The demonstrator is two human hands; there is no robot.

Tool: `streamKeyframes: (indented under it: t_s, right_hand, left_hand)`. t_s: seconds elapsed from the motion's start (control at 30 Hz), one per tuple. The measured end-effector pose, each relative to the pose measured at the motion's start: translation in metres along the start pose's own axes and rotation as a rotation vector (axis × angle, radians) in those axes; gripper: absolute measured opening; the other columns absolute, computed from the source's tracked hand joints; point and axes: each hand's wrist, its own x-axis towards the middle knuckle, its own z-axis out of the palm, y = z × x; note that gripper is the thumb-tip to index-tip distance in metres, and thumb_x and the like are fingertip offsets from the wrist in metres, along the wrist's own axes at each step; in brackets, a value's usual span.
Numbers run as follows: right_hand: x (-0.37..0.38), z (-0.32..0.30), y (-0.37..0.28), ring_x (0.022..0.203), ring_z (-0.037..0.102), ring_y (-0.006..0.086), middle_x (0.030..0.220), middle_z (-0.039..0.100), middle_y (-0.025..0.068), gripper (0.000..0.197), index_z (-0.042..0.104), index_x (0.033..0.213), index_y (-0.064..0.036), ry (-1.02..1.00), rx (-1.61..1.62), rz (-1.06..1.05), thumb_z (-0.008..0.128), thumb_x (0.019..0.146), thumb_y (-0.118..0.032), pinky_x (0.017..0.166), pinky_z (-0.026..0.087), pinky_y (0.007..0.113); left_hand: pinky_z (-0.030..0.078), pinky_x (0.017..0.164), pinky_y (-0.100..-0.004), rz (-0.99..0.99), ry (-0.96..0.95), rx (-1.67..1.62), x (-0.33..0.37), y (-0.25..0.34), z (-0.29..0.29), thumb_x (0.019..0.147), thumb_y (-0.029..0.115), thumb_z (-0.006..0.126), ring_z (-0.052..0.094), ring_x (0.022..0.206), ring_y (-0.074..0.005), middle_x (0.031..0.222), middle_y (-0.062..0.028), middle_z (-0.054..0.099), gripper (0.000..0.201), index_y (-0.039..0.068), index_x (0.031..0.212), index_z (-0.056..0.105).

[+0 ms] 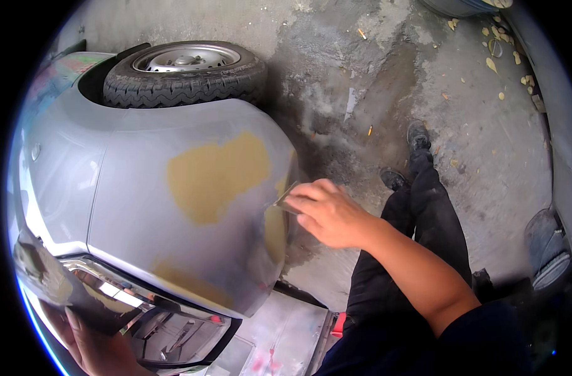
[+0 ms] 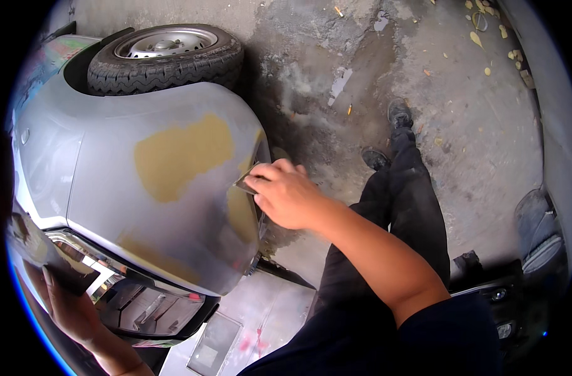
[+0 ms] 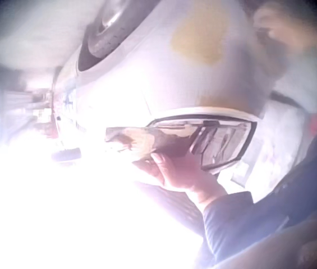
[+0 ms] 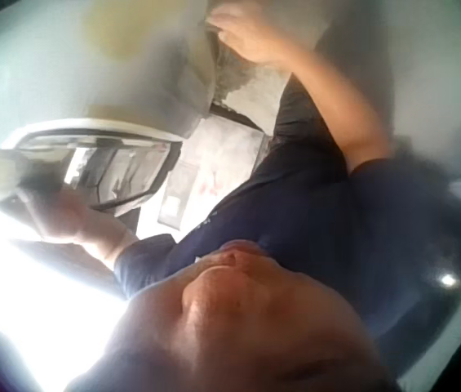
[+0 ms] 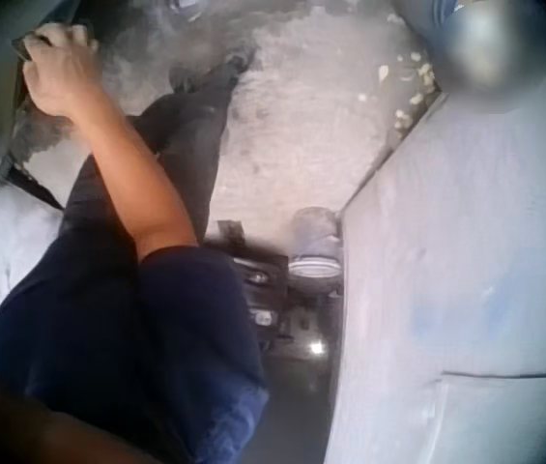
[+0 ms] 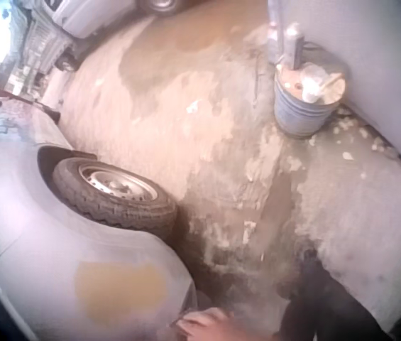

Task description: The person applies a beige body filler to the front bumper of a silver car using a metal scraper. They spread the filler over several spots on the bumper, smoothing the surface. The person then walks to a workbench area and scoops more filler from a container onto the scraper.

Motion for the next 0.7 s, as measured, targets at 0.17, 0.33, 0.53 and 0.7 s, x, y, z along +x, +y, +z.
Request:
streamKeyframes:
  t_s: [0.17,0.33,0.53,0.7]
  right_hand:
    - [-0.059,-0.072,0.029,0.120,0.051,0.0338,0.134,0.050,0.0152,0.038,0.058,0.128,-0.0044,0.174,0.031,0.104,0.056,0.094,-0.020,0.102,0.041,0.040]
    - [-0.151,-0.127,0.021,0.122,0.052,0.0318,0.133,0.052,0.0149,0.039,0.057,0.130,-0.0043,0.219,0.008,0.299,0.054,0.095,-0.021,0.101,0.042,0.036]
    - [-0.237,-0.166,-0.017,0.120,0.054,0.0287,0.132,0.054,0.0137,0.039,0.058,0.130,-0.0045,0.394,-0.108,0.327,0.056,0.094,-0.020,0.100,0.043,0.036]
    - [-0.259,-0.149,-0.072,0.114,0.057,0.0242,0.129,0.056,0.0134,0.038,0.059,0.129,-0.0042,0.461,-0.104,0.177,0.059,0.094,-0.018,0.093,0.048,0.033]
  left_hand:
    - [0.038,0.109,-0.0434,0.048,-0.170,-0.155,0.013,-0.011,0.011,0.098,0.007,0.048,0.049,0.127,-0.0291,0.141,-0.0206,0.043,0.060,0.001,0.151,0.020]
    - [0.040,0.106,-0.0369,0.124,-0.365,-0.280,0.032,-0.028,0.021,0.099,0.005,0.047,0.054,0.121,-0.0223,0.134,-0.0152,0.052,0.051,0.000,0.147,0.029]
    - [0.039,0.105,-0.0352,0.175,-0.283,-0.496,-0.037,-0.004,0.012,0.097,0.002,0.051,0.053,0.122,-0.0206,0.134,-0.0109,0.053,0.052,0.003,0.145,0.034]
    - [0.039,0.107,-0.0379,-0.048,-0.192,-0.770,-0.160,-0.027,-0.003,0.093,0.004,0.055,0.053,0.122,-0.0226,0.133,-0.0112,0.054,0.051,0.004,0.141,0.038]
